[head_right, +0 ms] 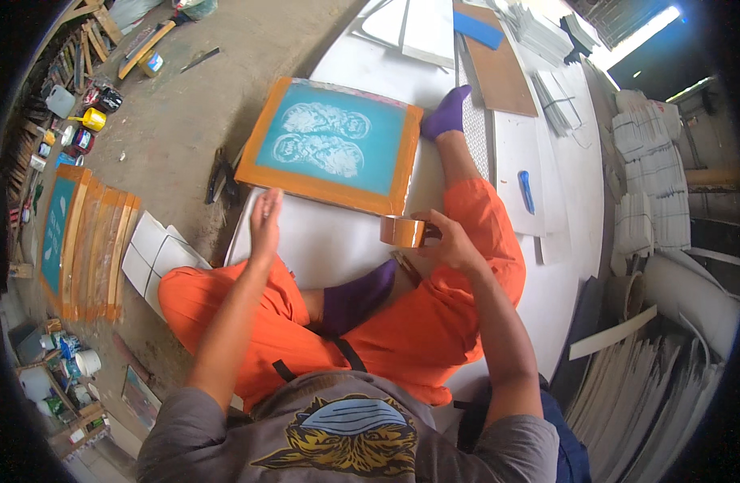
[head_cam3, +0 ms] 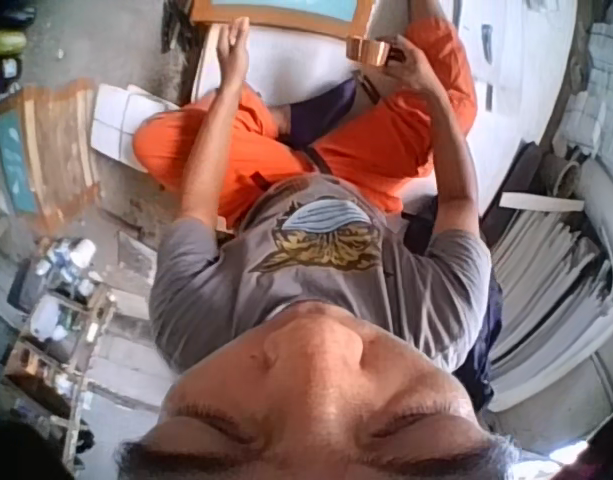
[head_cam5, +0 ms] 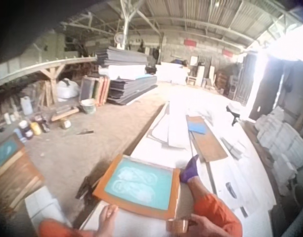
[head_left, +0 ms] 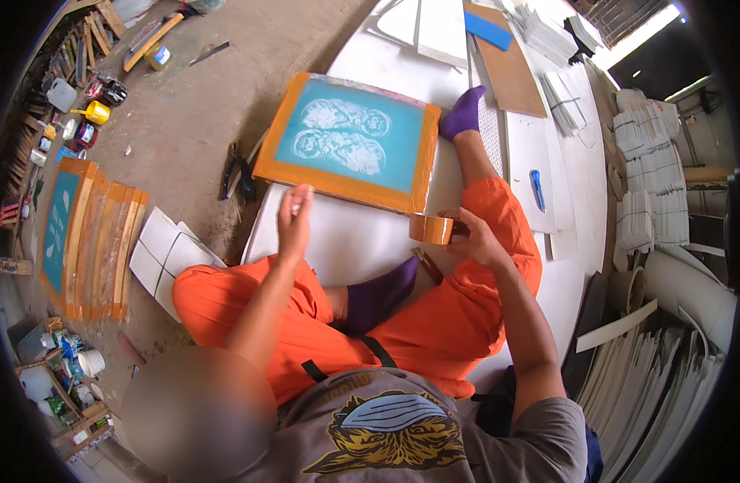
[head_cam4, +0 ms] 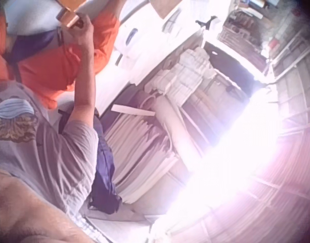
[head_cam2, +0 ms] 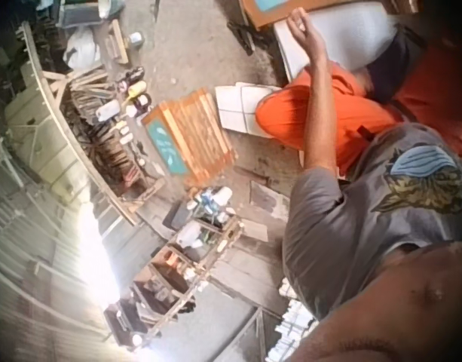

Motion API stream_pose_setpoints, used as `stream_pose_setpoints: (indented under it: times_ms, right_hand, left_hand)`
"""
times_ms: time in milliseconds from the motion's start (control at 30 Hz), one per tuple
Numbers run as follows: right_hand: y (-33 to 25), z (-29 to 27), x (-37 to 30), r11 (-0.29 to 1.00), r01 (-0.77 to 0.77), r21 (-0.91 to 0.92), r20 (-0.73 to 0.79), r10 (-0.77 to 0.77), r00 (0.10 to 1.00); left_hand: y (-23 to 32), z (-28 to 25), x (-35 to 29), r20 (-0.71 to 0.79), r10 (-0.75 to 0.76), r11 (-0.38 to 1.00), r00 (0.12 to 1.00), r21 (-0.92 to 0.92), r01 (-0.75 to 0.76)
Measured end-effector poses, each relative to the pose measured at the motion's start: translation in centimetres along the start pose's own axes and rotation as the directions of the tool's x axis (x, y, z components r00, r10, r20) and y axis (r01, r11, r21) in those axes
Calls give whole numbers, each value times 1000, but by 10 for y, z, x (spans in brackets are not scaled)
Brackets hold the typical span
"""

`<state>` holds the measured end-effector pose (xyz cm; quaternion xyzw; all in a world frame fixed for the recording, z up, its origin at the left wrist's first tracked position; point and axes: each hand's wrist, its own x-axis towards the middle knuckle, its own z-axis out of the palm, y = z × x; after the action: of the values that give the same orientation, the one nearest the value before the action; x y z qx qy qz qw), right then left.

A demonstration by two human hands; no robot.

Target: The person sits on the floor and applies orange tape to the edges of a rectangular frame with a teal screen. They repeatedly tear strips of tape, align them along the frame's perimeter, and smooth them down by hand.

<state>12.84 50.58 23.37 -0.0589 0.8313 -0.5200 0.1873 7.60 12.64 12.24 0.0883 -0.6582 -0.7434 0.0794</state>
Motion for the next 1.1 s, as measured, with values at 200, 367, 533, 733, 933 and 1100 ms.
stream_pose_setpoints:
  times_ms: [200, 367, 533, 733, 933, 1100]
  right_hand:
    - [-15, 45, -2, 784, 128, 608, -25, -143, 989]
    - [-36, 74, 2, 537, 128, 834, -34, -181, 983]
    - [-39, 89, 7, 530, 137, 837, -38, -193, 980]
    - [-73, 89, 5, 792, 368, 487, -192, -314, 930]
    - [-72, 88, 8, 864, 315, 392, -137, -284, 949]
    - [-74, 92, 9, 798, 204, 568, -127, -159, 979]
  left_hand:
    - [69, 48, -47, 275, -95, 972, 957, -182, 149]
    - [82, 47, -70, 563, 95, 984, 821, -180, 9]
    - [91, 58, -79, 516, 117, 993, 849, -57, -102]
    - [117, 46, -76, 437, 291, 932, 851, 70, -354]
    - [134, 43, -70, 435, 331, 921, 837, 44, -387]
    - [135, 40, -72, 467, 208, 978, 860, -87, -190]
